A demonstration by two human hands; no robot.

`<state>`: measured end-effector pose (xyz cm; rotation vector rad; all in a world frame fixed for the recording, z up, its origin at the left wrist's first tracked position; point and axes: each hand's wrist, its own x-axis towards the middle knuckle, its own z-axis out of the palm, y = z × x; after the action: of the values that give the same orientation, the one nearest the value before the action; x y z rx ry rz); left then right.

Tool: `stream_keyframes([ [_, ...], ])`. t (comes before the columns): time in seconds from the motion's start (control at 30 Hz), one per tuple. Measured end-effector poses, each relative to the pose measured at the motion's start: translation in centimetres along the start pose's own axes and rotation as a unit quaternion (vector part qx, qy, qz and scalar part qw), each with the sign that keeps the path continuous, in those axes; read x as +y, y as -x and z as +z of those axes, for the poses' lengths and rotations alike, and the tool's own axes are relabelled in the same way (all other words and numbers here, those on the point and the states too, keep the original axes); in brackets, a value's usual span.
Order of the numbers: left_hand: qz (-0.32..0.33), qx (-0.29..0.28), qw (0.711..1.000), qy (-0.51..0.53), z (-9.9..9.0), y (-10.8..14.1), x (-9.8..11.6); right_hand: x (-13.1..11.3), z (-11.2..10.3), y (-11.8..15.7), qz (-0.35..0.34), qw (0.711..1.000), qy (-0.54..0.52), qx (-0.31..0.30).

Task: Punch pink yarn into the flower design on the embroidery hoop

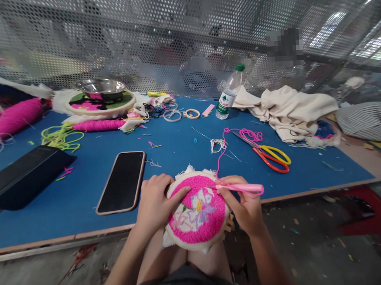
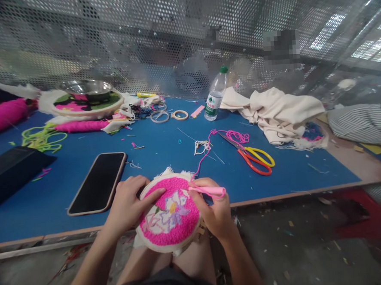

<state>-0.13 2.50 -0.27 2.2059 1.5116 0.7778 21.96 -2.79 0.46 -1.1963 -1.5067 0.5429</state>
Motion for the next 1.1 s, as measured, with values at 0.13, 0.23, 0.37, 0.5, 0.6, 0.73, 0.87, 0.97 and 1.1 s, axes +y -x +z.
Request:
stream_keyframes([
  [0.13,0.000,0.001,1.000,-0.003,0.0,0.0,0.0,-0.2,0.0,0.0,-0.018,1.000,0.008,-0.001],
  [0.23,0.002,0.000,1.000,-0.005,-0.1,0.0,0.0,-0.5,-0.2,0.0,-0.034,0.999,0.035,-0.002],
  [0.37,0.002,-0.001,1.000,-0.004,-0.1,0.0,0.0,-0.6,-0.3,0.0,-0.067,0.995,0.072,-0.006],
  [0.5,0.003,0.003,1.000,-0.005,-0.1,0.0,0.0,-0.5,-0.1,0.1,-0.080,0.992,0.097,-0.002],
  [0.6,0.001,0.002,1.000,-0.004,-0.1,0.0,0.1,-0.4,0.0,0.1,-0.082,0.992,0.098,0.000],
  [0.73,0.001,0.001,1.000,-0.002,-0.1,0.0,0.1,-0.5,0.1,0.2,-0.086,0.992,0.093,0.000],
  [0.87,0.005,0.004,1.000,0.000,-0.1,0.0,0.0,-0.4,0.2,0.2,-0.085,0.991,0.102,-0.006],
  [0.97,0.004,0.007,1.000,-0.004,-0.1,0.0,0.0,-0.4,0.3,0.2,-0.083,0.990,0.115,-0.001],
  [1.1,0.007,-0.002,1.000,0.001,-0.1,0.0,0.0,-1.2,0.8,0.3,-0.102,0.984,0.142,0.019],
])
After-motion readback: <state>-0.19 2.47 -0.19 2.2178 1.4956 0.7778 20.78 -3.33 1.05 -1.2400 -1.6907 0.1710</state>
